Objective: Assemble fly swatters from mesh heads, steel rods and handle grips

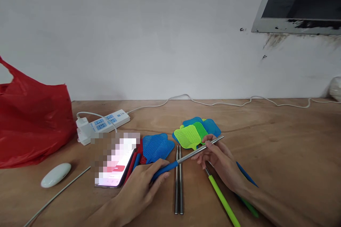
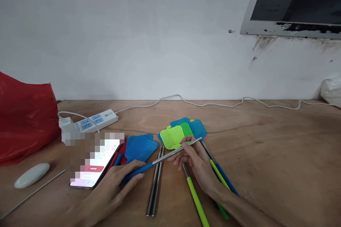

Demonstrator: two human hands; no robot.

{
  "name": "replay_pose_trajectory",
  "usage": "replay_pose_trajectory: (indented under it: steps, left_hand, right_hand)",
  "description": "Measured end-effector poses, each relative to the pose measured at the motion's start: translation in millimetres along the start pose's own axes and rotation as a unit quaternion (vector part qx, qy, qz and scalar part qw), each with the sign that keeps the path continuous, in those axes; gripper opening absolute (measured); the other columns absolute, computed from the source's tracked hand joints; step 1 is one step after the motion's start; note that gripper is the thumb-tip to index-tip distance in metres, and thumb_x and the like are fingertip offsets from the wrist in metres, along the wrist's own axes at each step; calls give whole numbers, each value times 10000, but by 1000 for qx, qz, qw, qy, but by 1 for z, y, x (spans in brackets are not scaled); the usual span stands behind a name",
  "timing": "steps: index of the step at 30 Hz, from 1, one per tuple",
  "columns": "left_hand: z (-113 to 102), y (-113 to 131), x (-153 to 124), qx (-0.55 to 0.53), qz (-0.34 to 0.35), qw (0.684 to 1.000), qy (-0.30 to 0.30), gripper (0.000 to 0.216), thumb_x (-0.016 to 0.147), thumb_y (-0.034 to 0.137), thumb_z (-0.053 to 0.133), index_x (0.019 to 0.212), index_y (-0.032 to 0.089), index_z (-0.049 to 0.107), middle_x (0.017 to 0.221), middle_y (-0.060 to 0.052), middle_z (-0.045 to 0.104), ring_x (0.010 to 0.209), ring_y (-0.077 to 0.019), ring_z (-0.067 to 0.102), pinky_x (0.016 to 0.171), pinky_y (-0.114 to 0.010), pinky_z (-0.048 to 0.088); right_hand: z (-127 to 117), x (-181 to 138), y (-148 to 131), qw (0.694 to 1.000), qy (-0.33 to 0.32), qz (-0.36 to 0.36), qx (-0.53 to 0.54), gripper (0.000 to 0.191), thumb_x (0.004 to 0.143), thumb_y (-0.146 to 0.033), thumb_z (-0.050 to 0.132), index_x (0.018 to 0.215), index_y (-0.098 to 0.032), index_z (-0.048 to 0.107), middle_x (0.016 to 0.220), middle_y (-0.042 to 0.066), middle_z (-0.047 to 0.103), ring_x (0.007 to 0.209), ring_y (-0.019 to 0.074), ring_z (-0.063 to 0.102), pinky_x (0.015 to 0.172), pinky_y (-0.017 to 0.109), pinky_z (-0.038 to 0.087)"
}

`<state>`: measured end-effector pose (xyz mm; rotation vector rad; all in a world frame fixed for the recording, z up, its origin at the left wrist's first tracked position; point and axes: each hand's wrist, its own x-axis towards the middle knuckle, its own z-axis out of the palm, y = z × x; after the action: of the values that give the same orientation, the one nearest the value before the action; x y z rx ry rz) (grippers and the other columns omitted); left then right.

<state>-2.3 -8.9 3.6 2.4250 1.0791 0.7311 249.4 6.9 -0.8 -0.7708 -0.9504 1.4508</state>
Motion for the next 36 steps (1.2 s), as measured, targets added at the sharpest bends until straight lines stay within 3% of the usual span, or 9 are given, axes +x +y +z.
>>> replay_pose_trajectory:
  steps: [3, 8, 12, 17, 20, 22, 29, 32, 36]
  left_hand:
    - [2, 2, 0, -18, -22, 1000, 10, 157, 1023, 304, 422, 1057, 268, 571, 951, 24, 731, 811, -182, 708, 721, -271, 519]
    - [9, 4, -3, -41, -27, 999, -15, 135, 1017, 289, 448, 1030, 276, 582, 946, 34, 722, 822, -175, 690, 739, -264, 509]
    - [7, 6, -5, -48, -25, 999, -6, 168, 1028, 322, 426, 1086, 289, 581, 1022, 16, 709, 906, -187, 671, 801, -280, 512]
    - [-6, 0, 1, 9, -3, 999, 52, 247, 1025, 320, 385, 1195, 246, 550, 1046, -57, 666, 961, -229, 636, 841, -352, 519]
    - [-12, -10, 7, 121, -20, 987, 100, 228, 991, 333, 453, 1145, 218, 575, 1091, -93, 656, 1005, -291, 621, 859, -445, 509]
    - [-12, -17, 10, 182, -27, 977, 107, 258, 961, 360, 498, 1148, 204, 584, 1124, -111, 659, 1030, -326, 620, 868, -494, 508]
    - [4, -35, 7, 278, -30, 958, 65, 478, 892, 408, 579, 1270, 115, 581, 1285, -204, 638, 1174, -393, 598, 950, -567, 506]
    - [4, -34, 7, 278, -35, 959, 41, 414, 892, 356, 578, 1234, 125, 618, 1220, -185, 678, 1096, -376, 644, 909, -547, 534]
    - [-2, -28, 8, 266, -15, 963, 31, 301, 856, 217, 554, 1134, 181, 664, 1112, -134, 718, 966, -336, 682, 812, -491, 567]
  right_hand:
    - [-1, -2, 5, 999, 36, -25, -31, 229, 807, -393, 770, 848, -219, 626, 638, -10, 706, 561, 120, 604, 508, 206, 471]
    - [6, -9, 7, 992, -72, 36, -93, 226, 761, -365, 814, 855, -183, 720, 693, 33, 741, 589, 124, 636, 532, 219, 502]
    - [12, -8, 2, 992, -66, 40, -104, 263, 734, -414, 821, 830, -180, 750, 699, 51, 743, 605, 138, 644, 527, 228, 496]
    - [3, -4, -8, 986, 63, -72, -137, 294, 789, -503, 749, 822, -214, 705, 596, -5, 626, 515, 130, 546, 455, 239, 426]
    - [-7, -2, -16, 954, 158, -181, -178, 278, 839, -527, 688, 835, -250, 666, 548, -48, 495, 467, 110, 421, 429, 240, 346]
    - [-11, -2, -20, 938, 176, -215, -208, 270, 866, -530, 652, 848, -261, 651, 587, -46, 483, 486, 114, 388, 443, 247, 330]
    - [-9, -3, -15, 897, -14, -164, -410, 260, 927, -447, 578, 818, -223, 651, 686, -7, 554, 618, 161, 499, 564, 289, 383]
    - [-9, -3, -12, 878, -35, -172, -446, 273, 945, -425, 550, 803, -213, 648, 689, -6, 550, 618, 156, 490, 563, 285, 364]
    - [-8, -1, -10, 922, -17, -132, -363, 332, 925, -489, 560, 775, -204, 642, 689, -2, 551, 606, 149, 479, 536, 269, 369]
